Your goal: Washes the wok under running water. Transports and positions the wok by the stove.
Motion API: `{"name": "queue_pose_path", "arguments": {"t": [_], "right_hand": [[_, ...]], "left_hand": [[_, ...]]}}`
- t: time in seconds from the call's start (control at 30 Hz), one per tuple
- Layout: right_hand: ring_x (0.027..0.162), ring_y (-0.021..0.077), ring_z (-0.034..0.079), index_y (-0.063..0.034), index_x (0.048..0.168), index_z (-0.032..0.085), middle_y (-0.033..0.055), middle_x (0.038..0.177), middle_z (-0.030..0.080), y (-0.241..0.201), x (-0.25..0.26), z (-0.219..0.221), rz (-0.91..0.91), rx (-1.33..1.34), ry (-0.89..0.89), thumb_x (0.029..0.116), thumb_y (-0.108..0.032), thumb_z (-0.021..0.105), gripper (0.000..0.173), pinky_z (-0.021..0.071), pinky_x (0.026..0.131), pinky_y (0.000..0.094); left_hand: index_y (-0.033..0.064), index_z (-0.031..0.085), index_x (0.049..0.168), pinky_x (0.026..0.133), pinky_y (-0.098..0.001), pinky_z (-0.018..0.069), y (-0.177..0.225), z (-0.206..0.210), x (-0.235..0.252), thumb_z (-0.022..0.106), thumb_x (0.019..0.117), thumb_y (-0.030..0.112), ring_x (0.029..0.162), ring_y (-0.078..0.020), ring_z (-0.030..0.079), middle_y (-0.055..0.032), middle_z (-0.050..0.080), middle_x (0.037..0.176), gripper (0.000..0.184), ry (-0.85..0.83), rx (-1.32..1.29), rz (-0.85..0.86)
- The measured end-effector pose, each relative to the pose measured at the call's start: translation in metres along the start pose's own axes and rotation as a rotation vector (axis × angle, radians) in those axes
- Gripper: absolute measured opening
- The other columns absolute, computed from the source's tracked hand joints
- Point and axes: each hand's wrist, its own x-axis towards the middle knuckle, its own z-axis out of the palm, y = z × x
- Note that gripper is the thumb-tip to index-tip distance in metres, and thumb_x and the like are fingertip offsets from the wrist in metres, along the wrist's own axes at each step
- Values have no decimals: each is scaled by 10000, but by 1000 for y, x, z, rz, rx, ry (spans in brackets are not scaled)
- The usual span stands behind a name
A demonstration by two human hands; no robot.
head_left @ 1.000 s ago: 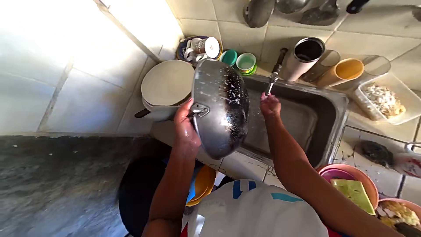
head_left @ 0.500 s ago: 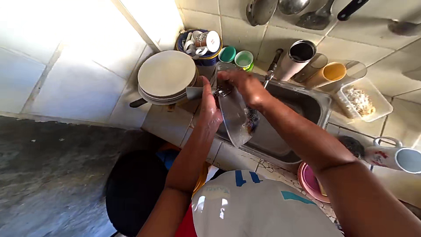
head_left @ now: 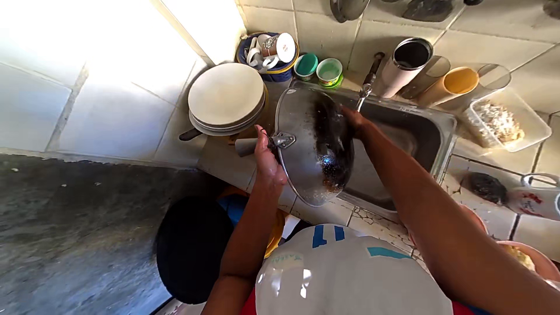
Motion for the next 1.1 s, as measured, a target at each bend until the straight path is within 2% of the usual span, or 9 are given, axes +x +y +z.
{"name": "queue_pose_path", "arguments": {"t": [0.07, 0.13, 0.23, 0.33, 0.57, 0.7, 0.83, 0.97, 1.1], "right_hand": [[969, 213, 668, -11, 1301, 598, 133, 1144, 676, 40, 23, -1, 30, 319, 178, 1051, -351, 536, 426, 566, 851, 417], [881, 189, 690, 19, 1237, 525, 128, 1043, 666, 61, 50, -3, -70, 890, 302, 1066, -130, 432, 245, 604, 784, 338], [884, 213, 666, -61, 1146, 467, 102, 994, 593, 65, 57, -2, -254, 1433, 274, 1078, -112, 342, 152, 602, 859, 370], [846, 189, 654, -82, 1070, 479, 72, 916, 593, 67, 57, 1, -390, 1561, 195, 1093, -110, 308, 174, 592, 867, 347], [1007, 208, 720, -33, 1117, 558, 107, 1036, 716, 13, -39, 24, -352, 1295, -187, 1110, -237, 205, 408, 592, 929, 340], [1290, 212, 618, 94, 1305, 626, 183, 1337, 671, -52, -108, 60, -755, 270, 5, 1071, -78, 326, 418, 468, 1133, 355], [1537, 323, 329, -43, 1539, 463, 163, 1618, 415, -33, -146, 83, -817, -740, 273, 1096, -326, 335, 541, 231, 1261, 538], [1555, 349, 276, -188, 1570, 449, 94, 1661, 359, 34, -165, 60, -887, -697, 427, 1091, -445, 328, 557, 203, 1244, 621], [1558, 341, 271, -118, 1542, 483, 146, 1654, 355, 93, -152, 32, -869, -345, 474, 1098, -445, 279, 587, 189, 1254, 600]], "left_hand": [[212, 613, 1249, 869, -374, 589, 3, 3, -2, 224, 1050, 661, 1036, -112, 680, -2, 701, 1106, 627, 2, -49, -30], [195, 628, 1251, 896, -391, 586, 5, 10, -5, 212, 1037, 688, 1055, -126, 684, -15, 711, 1123, 680, 6, -69, -58], [213, 617, 1262, 906, -350, 582, 7, 22, -8, 151, 1037, 689, 1059, -93, 677, 13, 709, 1123, 703, 21, -24, -61], [129, 568, 1338, 978, -458, 553, 3, 31, 7, 160, 1029, 696, 1146, -194, 658, -88, 685, 1202, 764, 31, -109, -64], [132, 497, 1439, 1072, -489, 490, -20, 42, 23, 220, 1026, 702, 1267, -216, 593, -93, 632, 1336, 756, 110, -127, -75], [153, 418, 1514, 1136, -513, 434, -33, 61, 29, 214, 997, 751, 1363, -224, 523, -83, 562, 1453, 816, 111, -179, -104], [146, 457, 1454, 1067, -480, 489, -38, 77, 34, 187, 964, 797, 1264, -219, 586, -81, 608, 1357, 859, 122, -284, -69], [142, 414, 1496, 1120, -560, 421, -44, 58, 39, 132, 947, 815, 1358, -253, 516, -95, 555, 1445, 913, 116, -346, -29], [165, 459, 1453, 1134, -520, 408, -48, 45, 25, 94, 959, 798, 1358, -214, 506, -52, 556, 1433, 882, 95, -304, -49]]}}
